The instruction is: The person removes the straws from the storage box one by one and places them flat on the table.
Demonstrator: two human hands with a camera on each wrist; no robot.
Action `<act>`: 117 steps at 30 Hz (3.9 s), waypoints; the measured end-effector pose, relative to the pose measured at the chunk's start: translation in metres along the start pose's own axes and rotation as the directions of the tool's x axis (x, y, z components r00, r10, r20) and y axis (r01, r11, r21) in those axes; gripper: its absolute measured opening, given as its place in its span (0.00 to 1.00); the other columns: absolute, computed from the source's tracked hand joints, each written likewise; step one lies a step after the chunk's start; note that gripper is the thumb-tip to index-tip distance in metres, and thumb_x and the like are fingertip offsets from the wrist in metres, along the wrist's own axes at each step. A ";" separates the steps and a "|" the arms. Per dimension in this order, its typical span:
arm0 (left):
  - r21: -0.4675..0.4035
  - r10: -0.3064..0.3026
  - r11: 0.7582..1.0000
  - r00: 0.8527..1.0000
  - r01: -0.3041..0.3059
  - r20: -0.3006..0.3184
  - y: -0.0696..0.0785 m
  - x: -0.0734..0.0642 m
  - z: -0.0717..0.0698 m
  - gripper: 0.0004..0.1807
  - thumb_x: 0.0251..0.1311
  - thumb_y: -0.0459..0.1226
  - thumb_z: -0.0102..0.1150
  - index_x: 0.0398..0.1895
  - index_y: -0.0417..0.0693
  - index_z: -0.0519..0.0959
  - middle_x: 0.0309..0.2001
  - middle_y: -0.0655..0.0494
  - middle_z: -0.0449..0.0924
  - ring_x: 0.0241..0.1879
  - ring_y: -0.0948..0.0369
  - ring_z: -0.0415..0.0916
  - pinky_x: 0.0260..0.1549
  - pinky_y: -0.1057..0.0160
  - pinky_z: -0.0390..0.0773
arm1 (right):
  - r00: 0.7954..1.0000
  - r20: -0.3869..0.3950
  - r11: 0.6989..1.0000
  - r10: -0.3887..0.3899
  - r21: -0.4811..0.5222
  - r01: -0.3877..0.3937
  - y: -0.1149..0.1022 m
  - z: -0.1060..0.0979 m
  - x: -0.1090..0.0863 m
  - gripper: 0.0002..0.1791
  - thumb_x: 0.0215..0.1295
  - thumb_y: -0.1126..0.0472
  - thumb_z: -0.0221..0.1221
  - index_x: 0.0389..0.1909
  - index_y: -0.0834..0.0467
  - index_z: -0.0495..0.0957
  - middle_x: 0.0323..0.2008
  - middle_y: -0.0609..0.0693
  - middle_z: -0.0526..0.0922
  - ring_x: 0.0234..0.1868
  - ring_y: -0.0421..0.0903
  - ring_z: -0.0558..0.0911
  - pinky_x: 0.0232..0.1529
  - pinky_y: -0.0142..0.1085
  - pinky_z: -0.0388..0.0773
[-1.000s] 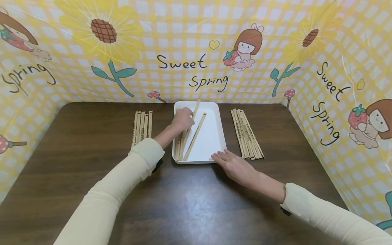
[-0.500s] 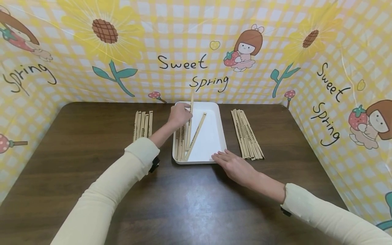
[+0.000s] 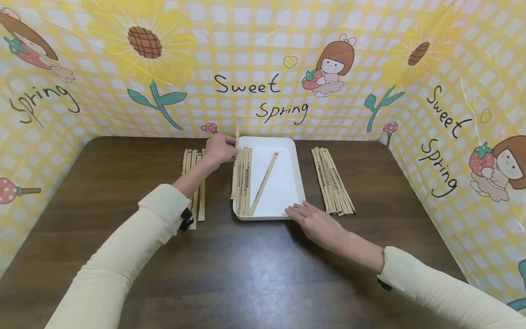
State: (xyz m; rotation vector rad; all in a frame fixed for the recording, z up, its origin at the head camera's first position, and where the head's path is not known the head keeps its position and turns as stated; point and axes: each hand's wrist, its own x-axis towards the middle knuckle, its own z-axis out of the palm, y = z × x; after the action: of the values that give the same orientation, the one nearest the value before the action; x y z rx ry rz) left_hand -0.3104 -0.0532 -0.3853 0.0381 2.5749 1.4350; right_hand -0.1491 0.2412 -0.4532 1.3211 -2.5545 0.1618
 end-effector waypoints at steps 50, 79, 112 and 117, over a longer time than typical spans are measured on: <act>0.361 -0.073 0.931 0.996 0.051 0.047 -0.085 -0.027 -0.054 0.10 0.55 0.28 0.53 0.40 0.33 0.76 0.23 0.49 0.81 0.25 0.57 0.78 0.24 0.65 0.71 | 1.000 -0.016 1.000 -0.002 -0.011 0.002 -0.001 0.002 0.000 0.24 0.55 0.79 0.60 0.56 0.70 0.77 0.53 0.61 0.83 0.54 0.55 0.83 0.62 0.50 0.74; 0.070 -0.022 0.998 0.961 0.003 0.274 -0.008 -0.030 -0.013 0.32 0.64 0.30 0.60 0.71 0.33 0.65 0.58 0.33 0.73 0.55 0.40 0.76 0.46 0.56 0.84 | 1.000 -0.006 1.000 0.002 -0.006 -0.002 -0.002 0.000 0.000 0.24 0.55 0.79 0.60 0.56 0.70 0.77 0.52 0.61 0.83 0.54 0.55 0.83 0.62 0.50 0.74; 0.350 0.092 0.912 0.937 -0.215 0.337 0.016 -0.015 0.067 0.39 0.53 0.31 0.63 0.72 0.41 0.66 0.59 0.39 0.76 0.23 0.60 0.76 0.21 0.69 0.75 | 1.000 0.013 1.000 0.002 -0.003 -0.002 0.001 0.000 0.000 0.24 0.56 0.78 0.61 0.57 0.69 0.77 0.53 0.60 0.83 0.55 0.55 0.82 0.63 0.50 0.73; 0.364 0.078 0.910 0.944 -0.199 0.320 0.014 -0.014 0.073 0.40 0.52 0.30 0.62 0.73 0.40 0.64 0.60 0.39 0.75 0.23 0.60 0.76 0.20 0.69 0.74 | 1.000 0.015 1.000 0.002 0.002 -0.002 0.001 0.000 0.001 0.25 0.56 0.79 0.61 0.57 0.69 0.77 0.53 0.60 0.83 0.55 0.55 0.82 0.63 0.50 0.73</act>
State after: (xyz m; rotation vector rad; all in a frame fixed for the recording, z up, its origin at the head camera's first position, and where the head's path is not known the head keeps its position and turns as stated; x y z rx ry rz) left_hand -0.2848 0.0141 -0.4091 0.4704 2.5911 0.8417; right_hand -0.1506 0.2415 -0.4527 1.3248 -2.5689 0.1552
